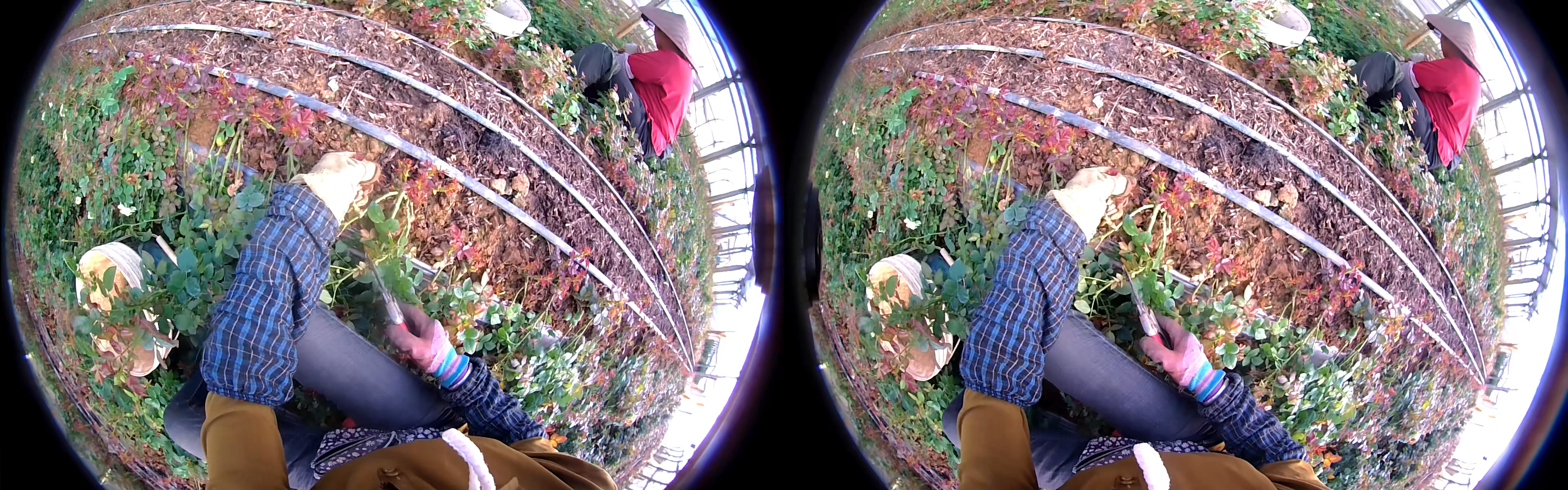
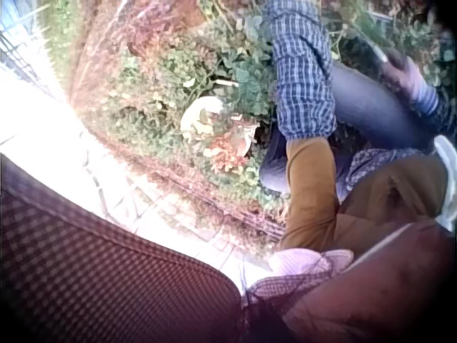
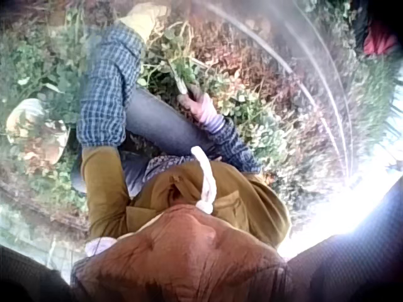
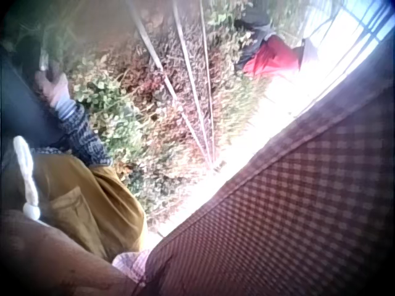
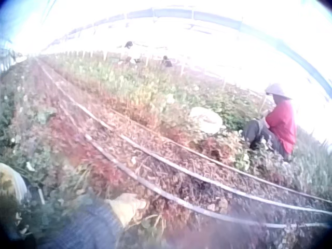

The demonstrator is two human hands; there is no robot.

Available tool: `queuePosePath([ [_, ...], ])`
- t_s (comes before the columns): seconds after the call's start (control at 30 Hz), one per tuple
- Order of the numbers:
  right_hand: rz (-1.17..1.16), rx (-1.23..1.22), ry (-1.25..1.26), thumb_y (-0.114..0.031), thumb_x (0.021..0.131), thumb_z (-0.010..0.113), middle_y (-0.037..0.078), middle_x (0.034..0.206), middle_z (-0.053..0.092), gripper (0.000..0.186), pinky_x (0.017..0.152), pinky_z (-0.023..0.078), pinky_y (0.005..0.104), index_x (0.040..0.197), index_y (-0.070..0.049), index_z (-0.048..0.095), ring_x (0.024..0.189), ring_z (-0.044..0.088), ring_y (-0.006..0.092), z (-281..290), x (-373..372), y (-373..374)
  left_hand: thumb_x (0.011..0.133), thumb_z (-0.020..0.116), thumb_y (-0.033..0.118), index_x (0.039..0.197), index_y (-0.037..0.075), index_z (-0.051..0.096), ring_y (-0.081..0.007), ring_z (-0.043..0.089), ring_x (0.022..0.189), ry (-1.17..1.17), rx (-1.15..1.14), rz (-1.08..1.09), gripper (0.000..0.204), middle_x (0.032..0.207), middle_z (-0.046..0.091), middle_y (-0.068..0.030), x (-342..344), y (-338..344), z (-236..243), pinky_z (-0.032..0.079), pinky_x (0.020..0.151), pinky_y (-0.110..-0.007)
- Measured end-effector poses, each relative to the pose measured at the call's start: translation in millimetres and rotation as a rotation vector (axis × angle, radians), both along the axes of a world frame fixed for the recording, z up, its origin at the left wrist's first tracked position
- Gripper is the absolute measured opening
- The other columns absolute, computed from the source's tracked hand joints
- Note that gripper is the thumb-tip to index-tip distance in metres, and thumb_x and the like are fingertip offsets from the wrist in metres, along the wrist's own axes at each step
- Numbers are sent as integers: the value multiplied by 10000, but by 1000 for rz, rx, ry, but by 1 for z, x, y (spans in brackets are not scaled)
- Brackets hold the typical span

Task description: The person kneels in a greenhouse and uses pruning shears to cut plant stems from low-growing rows. The cut stems are placed into a nearby bucket. The person moves along the row, repeating the cutting and placing action.

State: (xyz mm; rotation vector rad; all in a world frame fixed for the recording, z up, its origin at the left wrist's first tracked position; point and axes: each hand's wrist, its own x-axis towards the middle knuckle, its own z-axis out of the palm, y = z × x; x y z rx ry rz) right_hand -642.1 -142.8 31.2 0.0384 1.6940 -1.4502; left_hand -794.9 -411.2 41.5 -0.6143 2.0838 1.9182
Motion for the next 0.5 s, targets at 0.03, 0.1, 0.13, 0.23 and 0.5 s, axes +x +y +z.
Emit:
queuePosePath([
  [0.03,0,10,25,-274,833,675,74,1015,605,664,823,461,262,1344,67,425,899,554,127,-2,0,1,880,612,235,1000,14,639,-141,550,604,-20,1,-23,253,731,619,-43,3,12,21,460,587,-314],
  [0.1,10,5,17,-258,839,672,64,973,611,657,784,468,259,1348,70,417,855,559,119,0,-7,-3,893,639,267,981,21,635,-142,538,591,-79,24,-156,261,695,602,-37,-9,12,0,448,561,-314],
  [0.13,11,-7,-16,-249,841,671,57,949,612,653,762,471,256,1348,71,414,829,560,114,4,-12,-6,902,648,267,965,25,634,-146,534,581,-183,43,-193,251,679,598,-37,-18,15,-2,444,545,-313],
  [0.23,-6,-24,0,-232,843,670,30,874,610,640,692,473,248,1349,67,415,753,554,98,-3,-19,-11,902,651,266,960,20,636,-151,526,556,-303,124,-86,253,666,591,-43,-29,27,-7,434,508,-319],
  [0.5,44,-48,-33,-239,841,673,56,931,609,662,723,477,256,1359,69,400,786,555,112,1,-29,-12,874,643,328,929,32,673,-170,582,621,-147,191,-651,302,725,631,-73,-70,-7,-113,465,557,-315],
])
